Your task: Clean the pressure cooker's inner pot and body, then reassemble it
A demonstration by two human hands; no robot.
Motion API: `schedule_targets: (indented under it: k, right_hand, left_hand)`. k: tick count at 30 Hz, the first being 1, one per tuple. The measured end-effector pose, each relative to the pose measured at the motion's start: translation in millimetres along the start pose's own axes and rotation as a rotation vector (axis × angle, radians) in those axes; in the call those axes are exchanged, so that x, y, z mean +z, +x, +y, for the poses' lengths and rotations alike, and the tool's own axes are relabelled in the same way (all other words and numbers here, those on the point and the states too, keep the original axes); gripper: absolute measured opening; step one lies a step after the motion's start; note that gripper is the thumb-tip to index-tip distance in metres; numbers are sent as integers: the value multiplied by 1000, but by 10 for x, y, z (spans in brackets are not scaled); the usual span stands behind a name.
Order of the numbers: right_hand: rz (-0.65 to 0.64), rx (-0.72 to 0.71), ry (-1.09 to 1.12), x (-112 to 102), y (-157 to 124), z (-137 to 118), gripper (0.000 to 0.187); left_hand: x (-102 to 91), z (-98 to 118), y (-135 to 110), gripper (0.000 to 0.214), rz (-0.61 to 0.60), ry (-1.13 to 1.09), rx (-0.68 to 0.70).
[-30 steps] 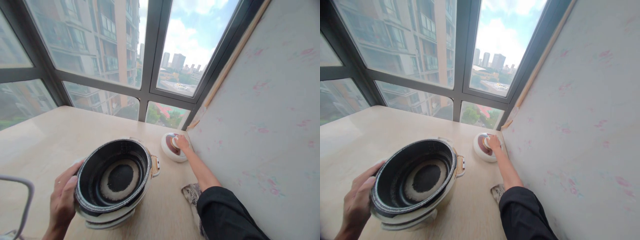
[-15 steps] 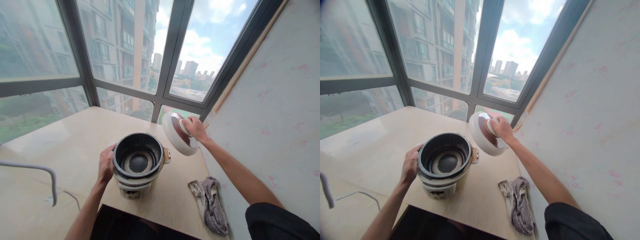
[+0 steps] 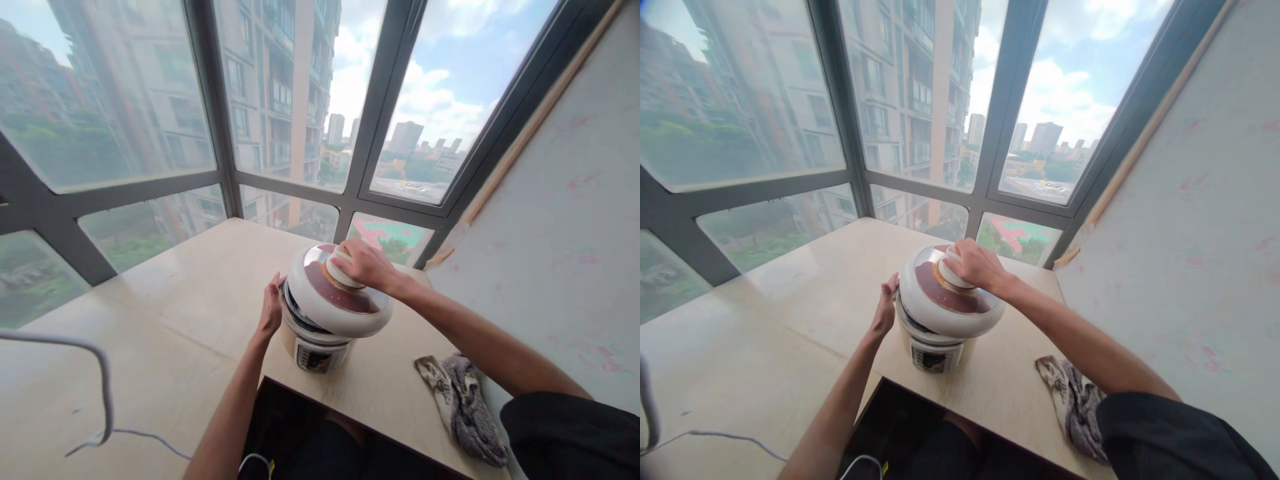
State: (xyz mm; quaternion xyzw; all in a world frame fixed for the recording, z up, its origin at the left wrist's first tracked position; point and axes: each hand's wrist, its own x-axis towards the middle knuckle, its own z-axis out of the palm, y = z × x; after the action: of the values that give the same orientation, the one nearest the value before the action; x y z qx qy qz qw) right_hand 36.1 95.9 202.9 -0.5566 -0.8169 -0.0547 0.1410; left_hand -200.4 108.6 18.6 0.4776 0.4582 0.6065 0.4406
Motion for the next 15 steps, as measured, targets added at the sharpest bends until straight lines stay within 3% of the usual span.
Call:
schedule_targets:
  k: [3, 8, 15]
  right_hand:
    - [-39, 4, -52, 114, 79, -118, 34]
    - [-95, -22, -121, 299, 161, -221, 39]
    - [-120, 68, -183, 463, 200, -320, 44]
  left_hand:
    - [-5, 106, 7, 105, -40, -79, -97]
    - [12, 204, 21, 98, 2, -190, -238]
    - [27, 146, 13, 96, -1, -254, -214]
